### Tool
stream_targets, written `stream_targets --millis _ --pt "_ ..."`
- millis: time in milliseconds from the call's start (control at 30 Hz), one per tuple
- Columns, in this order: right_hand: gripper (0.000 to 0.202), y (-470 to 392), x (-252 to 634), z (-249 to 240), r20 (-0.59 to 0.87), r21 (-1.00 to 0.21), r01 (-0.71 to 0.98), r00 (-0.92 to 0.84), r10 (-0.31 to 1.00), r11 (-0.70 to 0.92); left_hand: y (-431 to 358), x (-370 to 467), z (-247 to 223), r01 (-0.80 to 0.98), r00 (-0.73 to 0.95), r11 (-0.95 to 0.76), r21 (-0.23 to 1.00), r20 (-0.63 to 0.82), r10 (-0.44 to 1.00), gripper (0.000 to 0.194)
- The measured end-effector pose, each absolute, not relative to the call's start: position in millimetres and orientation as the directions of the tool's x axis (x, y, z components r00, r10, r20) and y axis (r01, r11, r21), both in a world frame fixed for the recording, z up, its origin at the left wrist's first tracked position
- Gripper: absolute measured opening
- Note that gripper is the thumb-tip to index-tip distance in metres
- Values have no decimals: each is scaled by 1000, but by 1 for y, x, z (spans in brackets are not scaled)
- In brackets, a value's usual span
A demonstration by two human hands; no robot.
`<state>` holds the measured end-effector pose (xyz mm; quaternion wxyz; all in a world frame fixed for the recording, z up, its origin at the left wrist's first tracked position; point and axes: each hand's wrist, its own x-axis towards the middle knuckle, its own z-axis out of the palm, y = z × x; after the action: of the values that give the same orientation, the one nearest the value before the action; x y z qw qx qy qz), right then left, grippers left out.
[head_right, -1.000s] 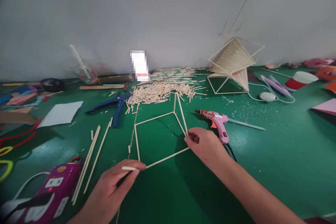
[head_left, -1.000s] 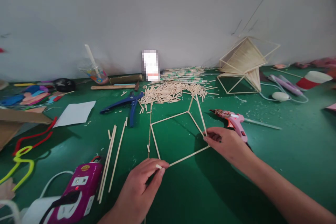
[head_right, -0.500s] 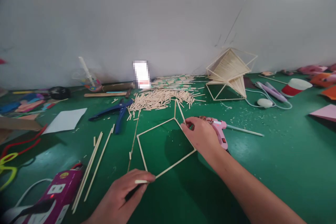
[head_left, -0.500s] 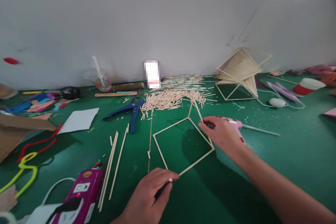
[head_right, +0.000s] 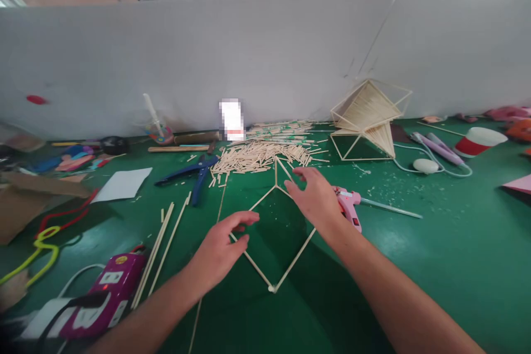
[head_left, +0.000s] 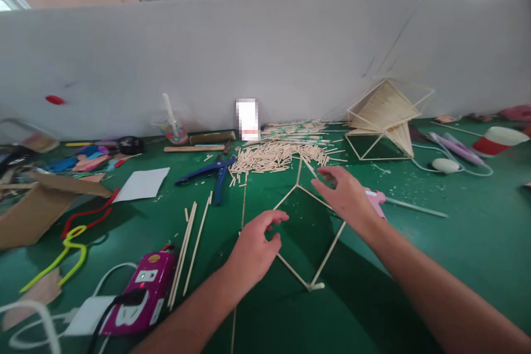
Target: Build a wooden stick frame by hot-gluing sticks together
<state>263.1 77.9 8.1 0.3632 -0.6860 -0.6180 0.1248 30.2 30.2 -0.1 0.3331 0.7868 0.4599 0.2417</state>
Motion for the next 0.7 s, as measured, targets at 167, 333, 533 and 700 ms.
stream_targets --millis 167,333,533,700 --pt "29 35 271 24 365 -656 746 176 914 118 39 17 0 579 696 -584 568 28 717 45" --pt "35 -40 263 3 279 -468 858 -83 957 211 36 9 7 622 741 -664 416 -38 670 41" --pt "57 -80 246 -26 204 -378 856 -295 933 353 37 12 7 612 770 -709 351 -59 636 35" --pt "31 -71 241 -31 210 -378 863 -274 939 336 34 15 5 600 784 -733 321 -57 618 36"
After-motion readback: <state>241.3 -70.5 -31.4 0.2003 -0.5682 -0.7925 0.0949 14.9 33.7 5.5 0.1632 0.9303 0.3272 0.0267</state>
